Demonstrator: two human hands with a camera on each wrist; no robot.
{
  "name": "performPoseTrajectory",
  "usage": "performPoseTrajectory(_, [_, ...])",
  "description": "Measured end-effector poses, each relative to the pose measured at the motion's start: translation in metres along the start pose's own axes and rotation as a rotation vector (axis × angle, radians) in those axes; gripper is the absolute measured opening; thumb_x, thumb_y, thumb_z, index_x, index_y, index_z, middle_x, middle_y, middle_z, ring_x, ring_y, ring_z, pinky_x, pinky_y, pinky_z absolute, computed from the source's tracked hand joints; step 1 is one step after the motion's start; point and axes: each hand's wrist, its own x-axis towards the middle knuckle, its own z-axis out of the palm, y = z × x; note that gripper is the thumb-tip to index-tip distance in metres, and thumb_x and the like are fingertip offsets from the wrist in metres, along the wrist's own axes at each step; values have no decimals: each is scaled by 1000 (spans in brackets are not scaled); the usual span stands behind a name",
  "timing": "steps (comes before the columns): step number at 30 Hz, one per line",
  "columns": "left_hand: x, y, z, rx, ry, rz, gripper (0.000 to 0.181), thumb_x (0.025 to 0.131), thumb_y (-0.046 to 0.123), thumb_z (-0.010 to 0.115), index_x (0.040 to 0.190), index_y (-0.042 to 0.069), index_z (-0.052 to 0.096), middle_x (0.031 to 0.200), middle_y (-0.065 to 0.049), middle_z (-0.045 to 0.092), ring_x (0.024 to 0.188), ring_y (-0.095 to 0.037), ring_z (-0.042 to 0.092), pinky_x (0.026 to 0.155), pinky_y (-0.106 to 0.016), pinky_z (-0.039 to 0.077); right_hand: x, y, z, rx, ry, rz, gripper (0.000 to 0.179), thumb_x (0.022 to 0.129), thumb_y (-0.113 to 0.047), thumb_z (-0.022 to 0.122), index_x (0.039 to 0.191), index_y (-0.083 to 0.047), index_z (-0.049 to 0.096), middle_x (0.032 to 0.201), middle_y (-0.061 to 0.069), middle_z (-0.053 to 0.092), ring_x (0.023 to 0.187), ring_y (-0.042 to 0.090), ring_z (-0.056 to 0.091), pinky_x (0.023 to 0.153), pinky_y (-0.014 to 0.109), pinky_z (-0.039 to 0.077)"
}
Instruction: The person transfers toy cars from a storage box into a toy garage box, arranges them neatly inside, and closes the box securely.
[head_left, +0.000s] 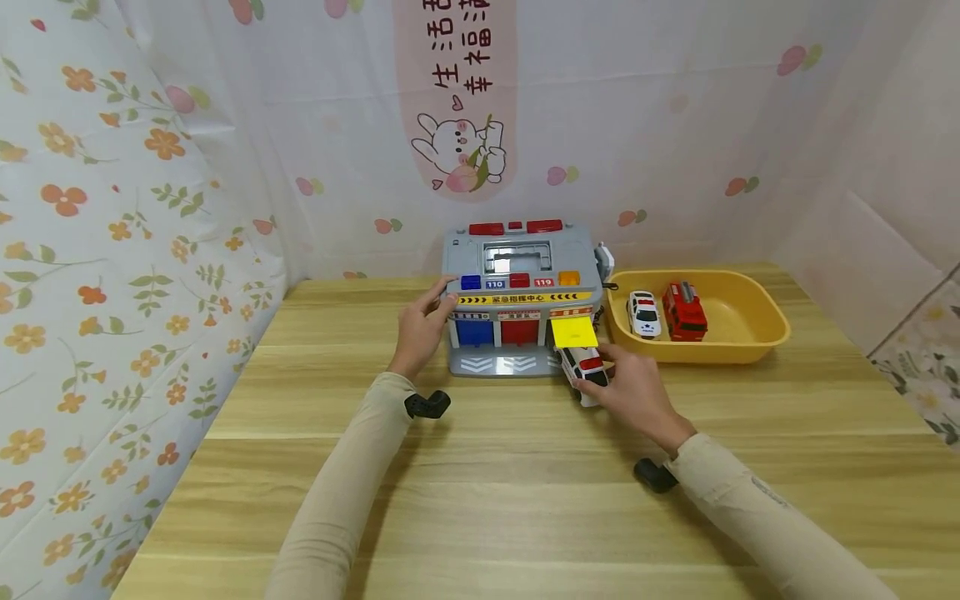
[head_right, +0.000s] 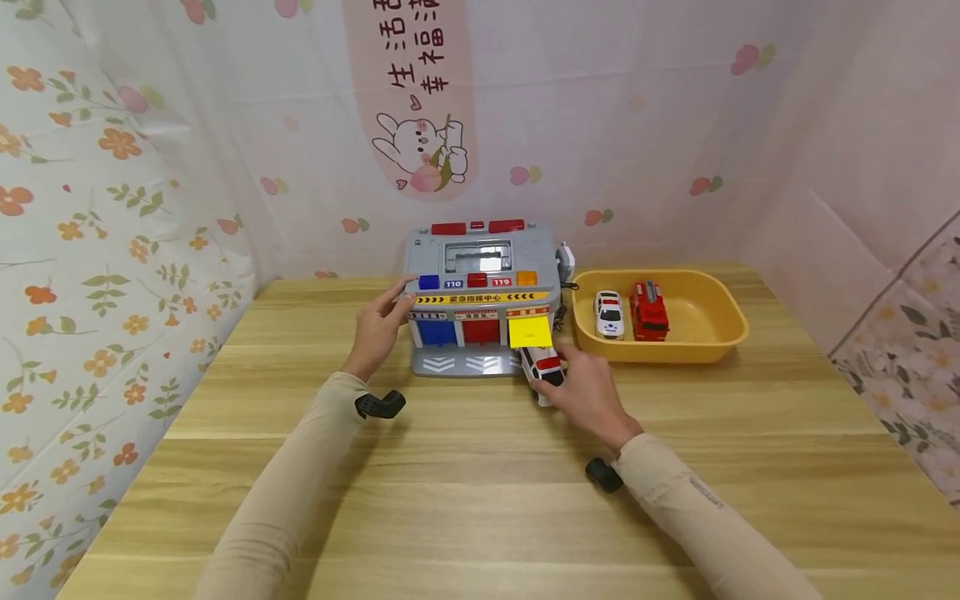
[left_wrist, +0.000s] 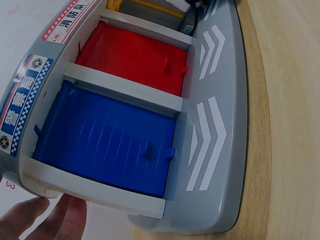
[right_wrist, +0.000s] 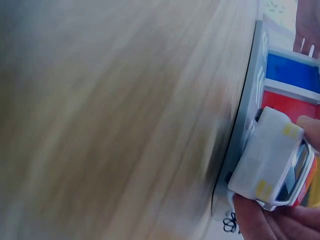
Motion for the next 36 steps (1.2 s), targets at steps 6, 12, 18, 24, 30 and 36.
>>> performPoseTrajectory(6, [1, 0, 0, -2, 6, 13, 35, 99, 47, 58, 134, 44, 62, 151, 6, 53, 130, -25, 61, 102, -48, 55, 7, -4, 3, -32, -68, 43, 70, 83, -39, 80, 128, 11, 58, 110, 25, 71, 86, 28, 66, 72, 37, 58])
performPoseTrajectory(12, [1, 0, -1, 2, 8, 17, 35, 99, 47, 58, 133, 44, 62, 152, 7, 52, 131, -25, 60, 103, -48, 54, 13, -7, 3, -45, -152, 82, 77, 83, -39, 81, 132, 10, 46, 119, 29, 65, 98, 34, 67, 85, 47, 59])
performPoseTrajectory(18, [1, -1, -1, 10, 19, 22, 34, 99, 47, 58, 132, 45, 62, 150, 5, 54, 131, -25, 60, 102, -47, 54, 18, -7, -3, 13, -186, 120, 69, 83, -39, 80, 124, 5, 46, 114, 25, 63, 94, 32, 60, 79, 39, 54])
performPoseTrajectory(24, [1, -2, 0, 10, 9, 24, 36, 99, 46, 57, 134, 44, 61, 150, 2, 55, 131, -25, 61, 103, -49, 54, 20, -4, -4, 250, -263, 281, 71, 85, -42, 79, 127, 2, 42, 115, 22, 56, 93, 27, 59, 68, 32, 58])
performPoseTrajectory(30, [1, -2, 1, 19, 13, 22, 35, 99, 46, 57, 134, 45, 61, 148, 0, 56, 131, -26, 60, 102, -49, 54, 22, -2, -1, 501, -296, 415, 79, 86, -36, 80, 137, 2, 34, 119, 21, 52, 92, 22, 62, 67, 33, 63])
performPoseTrajectory(36, [1, -1, 1, 11, 13, 15, 34, 99, 45, 57, 133, 45, 61, 146, -1, 58, 129, -26, 61, 102, -49, 54, 22, -3, 2, 559, -283, 415, 76, 87, -29, 79, 139, 2, 32, 120, 21, 51, 94, 23, 63, 68, 34, 63])
